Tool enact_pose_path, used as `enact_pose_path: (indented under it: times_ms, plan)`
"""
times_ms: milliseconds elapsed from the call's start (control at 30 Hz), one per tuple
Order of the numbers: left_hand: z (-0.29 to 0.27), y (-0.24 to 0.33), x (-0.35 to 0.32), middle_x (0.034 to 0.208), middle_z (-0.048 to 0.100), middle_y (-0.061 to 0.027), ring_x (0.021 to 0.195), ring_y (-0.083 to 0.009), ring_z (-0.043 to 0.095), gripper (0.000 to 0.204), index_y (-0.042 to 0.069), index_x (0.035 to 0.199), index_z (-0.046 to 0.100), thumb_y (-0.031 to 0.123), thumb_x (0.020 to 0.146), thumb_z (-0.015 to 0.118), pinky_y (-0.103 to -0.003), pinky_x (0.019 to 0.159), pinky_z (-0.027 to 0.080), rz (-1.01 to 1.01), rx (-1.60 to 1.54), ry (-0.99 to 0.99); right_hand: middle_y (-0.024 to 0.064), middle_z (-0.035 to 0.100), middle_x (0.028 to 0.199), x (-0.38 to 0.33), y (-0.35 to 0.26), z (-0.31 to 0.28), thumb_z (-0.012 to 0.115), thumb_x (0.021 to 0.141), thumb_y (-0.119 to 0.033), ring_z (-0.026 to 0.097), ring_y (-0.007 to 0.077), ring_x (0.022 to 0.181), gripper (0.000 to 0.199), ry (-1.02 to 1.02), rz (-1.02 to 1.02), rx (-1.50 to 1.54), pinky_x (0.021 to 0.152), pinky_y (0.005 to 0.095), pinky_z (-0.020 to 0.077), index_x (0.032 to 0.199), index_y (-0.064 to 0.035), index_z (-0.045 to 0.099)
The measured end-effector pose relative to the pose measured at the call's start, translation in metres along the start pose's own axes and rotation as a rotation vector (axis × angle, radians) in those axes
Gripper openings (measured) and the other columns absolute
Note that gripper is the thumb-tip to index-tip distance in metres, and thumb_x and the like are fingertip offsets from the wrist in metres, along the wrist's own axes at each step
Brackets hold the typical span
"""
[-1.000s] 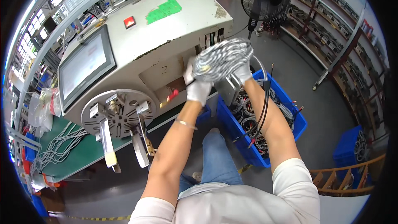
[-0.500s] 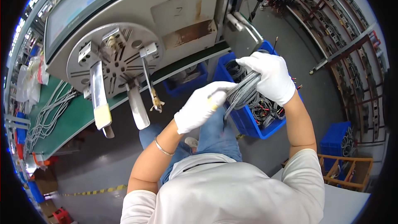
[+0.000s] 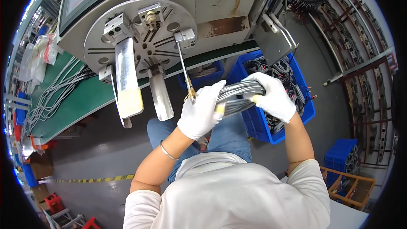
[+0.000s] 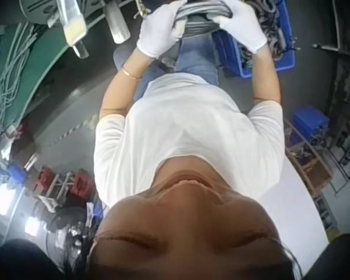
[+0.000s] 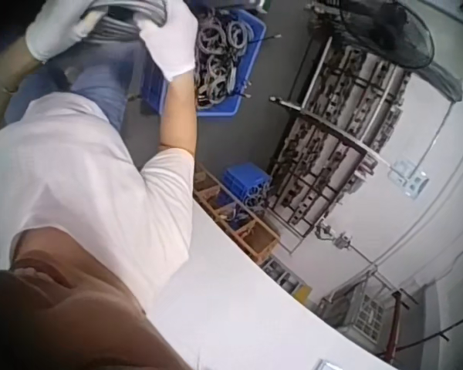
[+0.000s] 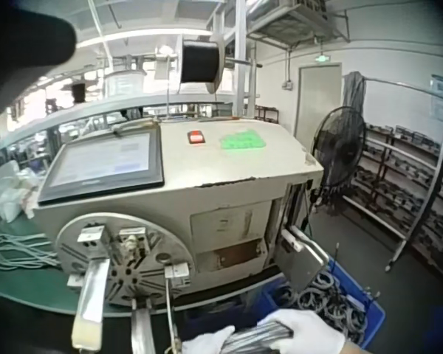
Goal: Coil cables using an automated winding machine and organize them into bins.
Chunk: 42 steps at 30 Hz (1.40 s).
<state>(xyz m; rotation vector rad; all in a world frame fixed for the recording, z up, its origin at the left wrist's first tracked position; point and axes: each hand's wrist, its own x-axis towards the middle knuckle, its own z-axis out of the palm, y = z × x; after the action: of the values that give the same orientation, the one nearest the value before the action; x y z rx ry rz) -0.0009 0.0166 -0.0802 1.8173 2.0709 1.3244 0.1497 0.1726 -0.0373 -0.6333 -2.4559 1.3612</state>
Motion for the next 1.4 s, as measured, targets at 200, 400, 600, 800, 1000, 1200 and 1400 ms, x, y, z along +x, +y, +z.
enact_pose_path:
  times_ms: [200,400,600,800,1000,1200,1400]
  plan:
    - [-0.005,-0.004,-0.003,0.085,0.061,-0.0135,0.074,-0.0324,0.062,0.04,0.006,0.108,0.058,0.008,0.07,0.071,-0.036,0.069,0.051,-0.044,-0.106,-0.095,0.0053,0.057,0.069,-0.001,-0.004,0.007,0.07,0.071,-0.006,0.052,0.0086,0.064,0.02,-0.094,-0.057,-0.004,0.059,0.0264,0.0444,0.087,0.0001,0.059]
    - [-0.027,-0.004,-0.01,0.076,0.061,-0.0142,0.072,-0.0253,0.062,0.029,0.002,0.093,0.055,0.021,0.078,0.07,-0.033,0.069,0.05,-0.567,-0.586,-0.356,0.0014,0.056,0.07,0.008,-0.004,0.01,0.069,0.064,0.0,0.05,0.0076,0.064,0.02,-0.042,0.187,0.095,0.058,0.0239,0.0423,0.079,0.0009,0.056]
    - [-0.022,-0.004,-0.003,0.068,0.059,-0.0054,0.061,-0.0088,0.057,0.026,0.001,0.087,0.056,0.013,0.075,0.076,-0.024,0.059,0.048,-0.446,-0.441,-0.381,0.0033,0.053,0.061,0.003,-0.021,0.008,0.078,0.065,-0.009,0.049,0.0078,0.055,0.023,-0.179,-0.131,-0.129,0.052,0.0246,0.0415,0.074,-0.0016,0.059]
    - [-0.034,-0.012,-0.006,0.065,0.061,-0.0032,0.058,-0.0091,0.056,0.024,0.0,0.083,0.063,0.014,0.072,0.079,-0.024,0.055,0.047,-0.303,-0.236,-0.465,0.0027,0.053,0.057,0.005,-0.022,0.01,0.079,0.068,-0.013,0.05,0.0084,0.053,0.024,-0.427,0.207,0.114,0.05,0.0248,0.0398,0.071,-0.0024,0.058]
    - [-0.033,-0.005,-0.01,0.077,0.062,-0.0038,0.072,-0.0106,0.059,0.034,-0.002,0.094,0.06,0.02,0.076,0.078,-0.024,0.068,0.049,-0.676,-0.789,-0.733,0.0001,0.049,0.057,-0.001,-0.008,0.028,0.066,0.068,0.003,0.044,0.006,0.055,0.013,-0.117,-0.017,-0.063,0.051,0.0238,0.0375,0.068,-0.0012,0.054]
    - [-0.039,-0.017,-0.022,0.119,0.058,-0.0144,0.109,-0.0196,0.057,0.057,-0.003,0.123,0.049,0.018,0.078,0.076,-0.032,0.097,0.043,-0.444,-0.728,-0.382,-0.0025,0.048,0.061,-0.002,0.011,0.025,0.07,0.069,0.0,0.042,0.0029,0.06,0.015,-0.073,0.142,0.169,0.054,0.0214,0.0365,0.07,-0.0013,0.055]
    - [-0.032,-0.006,-0.023,0.118,0.06,-0.0153,0.108,-0.0215,0.059,0.046,-0.006,0.123,0.048,0.011,0.085,0.066,-0.031,0.097,0.045,-0.349,-0.639,-0.219,-0.0032,0.05,0.061,0.0,0.017,0.035,0.075,0.075,-0.008,0.043,0.0025,0.058,0.019,-0.048,0.097,0.207,0.052,0.0203,0.0362,0.073,-0.001,0.057]
